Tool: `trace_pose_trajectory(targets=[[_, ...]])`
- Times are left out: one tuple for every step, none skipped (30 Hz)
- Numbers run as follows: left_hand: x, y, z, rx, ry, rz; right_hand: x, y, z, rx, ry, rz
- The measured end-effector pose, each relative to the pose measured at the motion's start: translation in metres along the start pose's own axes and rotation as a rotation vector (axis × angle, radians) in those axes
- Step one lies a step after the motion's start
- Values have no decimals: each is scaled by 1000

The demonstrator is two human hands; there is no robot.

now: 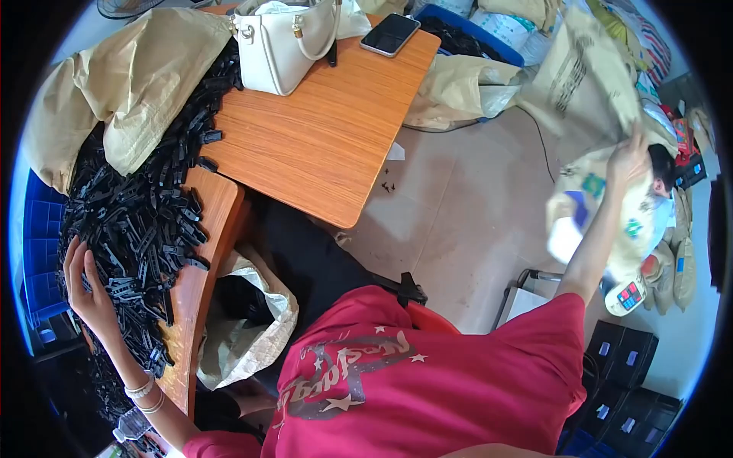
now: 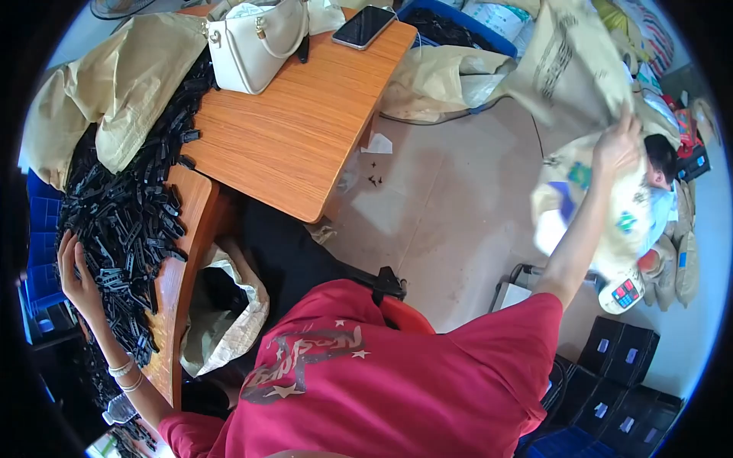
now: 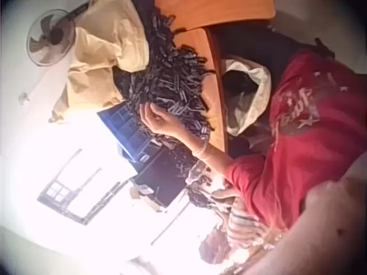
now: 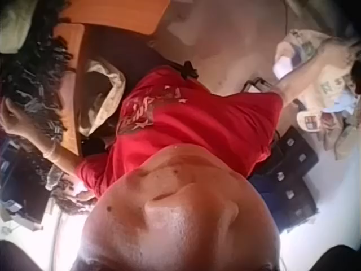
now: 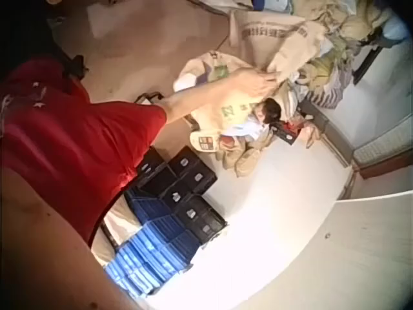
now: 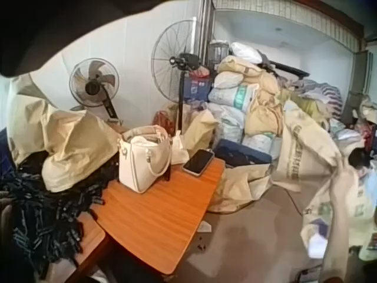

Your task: Assembling small black plastic components by hand at a manufacturing workstation.

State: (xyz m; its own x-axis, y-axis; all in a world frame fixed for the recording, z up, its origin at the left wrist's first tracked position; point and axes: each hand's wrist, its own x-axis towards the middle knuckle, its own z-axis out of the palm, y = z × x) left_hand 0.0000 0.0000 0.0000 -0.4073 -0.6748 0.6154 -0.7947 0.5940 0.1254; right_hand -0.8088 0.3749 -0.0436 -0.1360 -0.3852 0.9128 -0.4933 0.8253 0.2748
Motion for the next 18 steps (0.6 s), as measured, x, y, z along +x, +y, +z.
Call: trace_pose_trajectory(targets=[[-1, 0, -4, 32, 0, 17, 29, -32, -23, -86, -70, 49], [0, 2, -6, 53, 4, 38, 50, -33, -21, 27, 88, -35], [-5, 20, -9, 43, 7, 12, 82, -38, -16, 28, 121, -21], [-11, 32, -12, 49, 14, -15, 111, -44, -11, 32, 155, -5], [-8, 33, -15, 60, 21, -1, 133, -48, 8, 184, 189, -90], [-9, 29, -8, 49, 11, 15, 149, -53, 21, 316, 211, -192], [-9, 32, 0, 36, 19, 5, 164, -66, 39, 191, 44, -168], [-11, 38, 0, 27, 8, 15, 174, -82, 55, 82, -130, -147], [-16, 43, -4, 23, 6, 15, 178, -98, 64, 134, -165, -176], [-21, 50, -9, 52, 8, -10, 177, -127, 67, 200, -202, -207], [-28, 55, -9, 12, 10, -42, 169, -148, 63, 315, -208, -177], [-35, 61, -12, -18, 16, -66, 163, -159, 66, 396, -152, -172], [-39, 66, -9, -23, 5, -69, 157, -169, 71, 472, -101, -176], [-41, 72, -11, -45, -32, -101, 150, -188, 65, 433, -136, -163], [-49, 72, -10, -89, -43, -145, 149, -207, 54, 508, -81, -229], [-56, 70, -5, -127, -65, -162, 149, -223, 39, 572, -25, -295], [-63, 69, 1, -145, -64, -174, 147, -249, 9, 716, -18, -329], [-72, 64, 6, -165, -77, -157, 140, -284, -28, 865, -16, -356]])
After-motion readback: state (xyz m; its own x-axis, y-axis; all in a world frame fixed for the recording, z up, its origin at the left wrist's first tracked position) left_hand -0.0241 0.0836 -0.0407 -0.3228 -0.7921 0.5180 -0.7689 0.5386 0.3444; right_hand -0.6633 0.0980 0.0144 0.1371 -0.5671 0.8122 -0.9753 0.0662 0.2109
